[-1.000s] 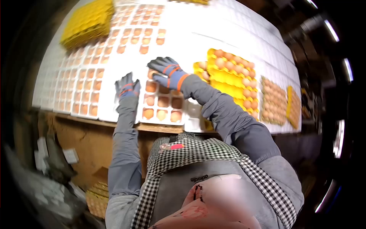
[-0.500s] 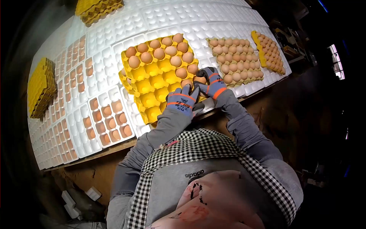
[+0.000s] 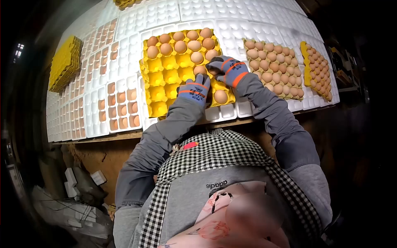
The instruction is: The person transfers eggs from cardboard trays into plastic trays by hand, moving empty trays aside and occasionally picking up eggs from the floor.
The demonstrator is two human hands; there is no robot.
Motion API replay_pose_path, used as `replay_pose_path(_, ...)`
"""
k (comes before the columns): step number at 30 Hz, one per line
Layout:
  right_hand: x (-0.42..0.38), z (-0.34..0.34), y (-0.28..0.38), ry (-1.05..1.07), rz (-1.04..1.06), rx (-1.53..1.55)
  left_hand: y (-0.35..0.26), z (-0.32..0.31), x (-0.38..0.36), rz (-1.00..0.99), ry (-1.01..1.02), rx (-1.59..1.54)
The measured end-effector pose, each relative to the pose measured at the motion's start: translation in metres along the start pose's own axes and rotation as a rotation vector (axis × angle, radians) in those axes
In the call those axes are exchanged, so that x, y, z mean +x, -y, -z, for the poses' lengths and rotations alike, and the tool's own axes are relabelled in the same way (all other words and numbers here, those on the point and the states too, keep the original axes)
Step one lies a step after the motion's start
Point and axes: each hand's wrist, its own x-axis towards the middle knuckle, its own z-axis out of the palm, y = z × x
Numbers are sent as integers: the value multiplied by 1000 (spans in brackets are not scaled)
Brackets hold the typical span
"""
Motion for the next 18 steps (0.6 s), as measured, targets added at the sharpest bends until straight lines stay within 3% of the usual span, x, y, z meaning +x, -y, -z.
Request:
replay_pose_path(1, -7, 8, -11, -27, -50, 244, 4, -1, 2, 12, -2, -1)
replay_pose_path(2, -15, -8, -32, -193, -27, 791, 10, -3, 2, -37, -64, -127)
replay_pose_path(3, -38, 21, -20, -135, -269, 1309, 17, -6, 3, -85, -134, -254)
replay_pose_path(4, -52, 24, -23, -168, -192, 1401, 30, -10, 2, -121, -161, -511)
replay_pose_path(5, -59, 28, -22, -202, -118, 1495, 40, -17, 4, -110, -168, -516)
replay_pose_path(7, -59, 36, -18, 26, -90, 1126, 55, -25, 14, -165, -320, -923)
replay_pose_path(8, -56, 32, -9, -33, 158, 411, 54, -6, 16, -124, -435, -575)
replay_pose_path(9, -57, 25, 5, -50, 200, 97, 51, 4, 19, -120, -433, -577)
replay_pose_path(11, -48, 18, 39, 308, -5, -344, 36, 13, 29, -15, -368, 0)
replay_pose_path(12, -44, -11, 40, 59, -382, 13, 28, 10, 39, 67, -227, 111)
replay_pose_path(13, -43, 0, 49, 117, -462, 127, 31, -14, 50, 43, -328, 266)
replay_pose_path(15, -52, 16, 37, 152, 52, -219, 31, 8, 43, 27, -214, 76)
replay_pose_path(16, -54, 11, 19, -52, 162, -32, 40, 0, 42, 32, -314, -38)
replay_pose_path(17, -55, 25, 35, -91, 93, 300, 44, 9, 31, 75, -335, -213)
replay_pose_path(18, -46, 33, 40, -141, 107, 481, 56, -10, 33, 76, -554, -444)
